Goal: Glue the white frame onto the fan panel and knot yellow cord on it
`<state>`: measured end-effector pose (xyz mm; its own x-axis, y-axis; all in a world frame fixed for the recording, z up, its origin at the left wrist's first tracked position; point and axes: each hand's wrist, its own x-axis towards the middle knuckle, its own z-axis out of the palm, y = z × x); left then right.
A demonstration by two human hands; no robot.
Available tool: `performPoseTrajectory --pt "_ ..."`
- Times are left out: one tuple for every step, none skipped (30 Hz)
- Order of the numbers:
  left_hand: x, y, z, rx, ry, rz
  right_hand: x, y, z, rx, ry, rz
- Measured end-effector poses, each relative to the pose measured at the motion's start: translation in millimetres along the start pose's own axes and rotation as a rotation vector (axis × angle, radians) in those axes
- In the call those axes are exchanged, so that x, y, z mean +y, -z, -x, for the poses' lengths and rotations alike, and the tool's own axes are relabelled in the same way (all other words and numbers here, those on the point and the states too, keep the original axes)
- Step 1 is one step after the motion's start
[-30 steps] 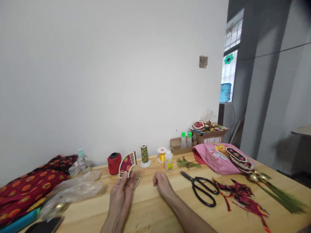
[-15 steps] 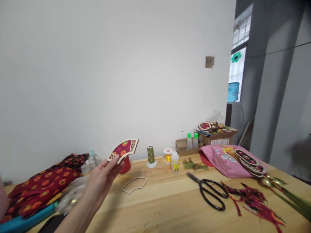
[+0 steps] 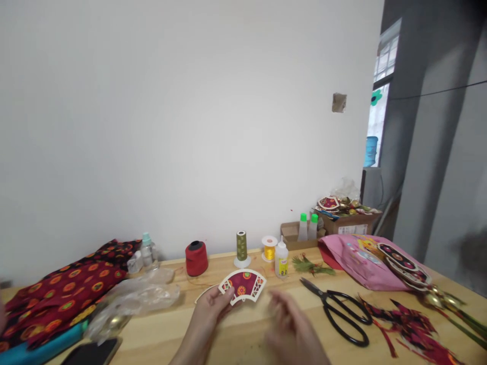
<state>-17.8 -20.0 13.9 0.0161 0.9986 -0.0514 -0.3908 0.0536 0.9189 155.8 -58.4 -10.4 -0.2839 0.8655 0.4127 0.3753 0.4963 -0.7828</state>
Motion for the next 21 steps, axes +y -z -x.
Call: performPoseTrajectory --pt "-4 0.6 0 -0.019 0.003 -0.007 6 9 -13 0.058 -0.049 -0.021" --pt "-9 1.5 -1 -0.035 0.007 -0.014 12 16 -26 0.149 -0.168 -0.135" --pt "-13 2.3 -1 -0.054 0.015 -0.023 18 21 -36 0.174 -0.247 -0.262" --pt "-17 2.9 -2 -0.083 0.026 -0.036 23 22 -44 0.137 -0.273 -0.392" --pt "-21 3.5 -2 -0.122 0.037 -0.057 28 22 -49 0.087 -0.310 -0.500" --pt "-23 4.2 -2 -0.161 0.042 -0.092 32 20 -51 0.033 -0.336 -0.580" --pt "-24 5.1 -1 -0.183 0.040 -0.139 35 17 -52 -0.016 -0.358 -0.638" --pt "-25 6.4 -1 -0.175 0.028 -0.196 37 13 -51 -0.047 -0.383 -0.667" --pt "-24 8.0 0 -0.141 -0.001 -0.269 39 11 -49 -0.063 -0.406 -0.670" --pt "-23 9.9 2 -0.091 -0.048 -0.362 40 9 -48 -0.073 -0.427 -0.647" --pt "-22 11.9 3 -0.039 -0.108 -0.476 40 9 -47 -0.088 -0.443 -0.595" --pt "-22 13.8 4 -0.003 -0.176 -0.609 40 9 -46 -0.111 -0.459 -0.515" --pt "-23 15.3 5 0.007 -0.239 -0.754 39 11 -47 -0.142 -0.465 -0.409" --pt "-24 16.4 6 -0.007 -0.289 -0.900 38 14 -47 -0.172 -0.455 -0.283" --pt "-26 16.9 7 -0.036 -0.317 -1.037 36 17 -48 -0.187 -0.416 -0.143" --pt "-28 16.8 8 -0.071 -0.327 -1.153 34 20 -47 -0.181 -0.348 -0.005" --pt "-31 16.2 9 -0.103 -0.329 -1.246 32 24 -46 -0.163 -0.262 0.119" --pt "-33 15.2 9 -0.132 -0.328 -1.321 29 27 -44 -0.146 -0.174 0.218" --pt "-36 14.0 10 -0.154 -0.333 -1.382 25 29 -40 -0.142 -0.097 0.291" --pt "-37 12.6 12 -0.167 -0.341 -1.431 22 31 -35 -0.162 -0.042 0.339" --pt "-39 11.2 13 -0.172 -0.350 -1.471 19 32 -30 -0.212 -0.011 0.376"
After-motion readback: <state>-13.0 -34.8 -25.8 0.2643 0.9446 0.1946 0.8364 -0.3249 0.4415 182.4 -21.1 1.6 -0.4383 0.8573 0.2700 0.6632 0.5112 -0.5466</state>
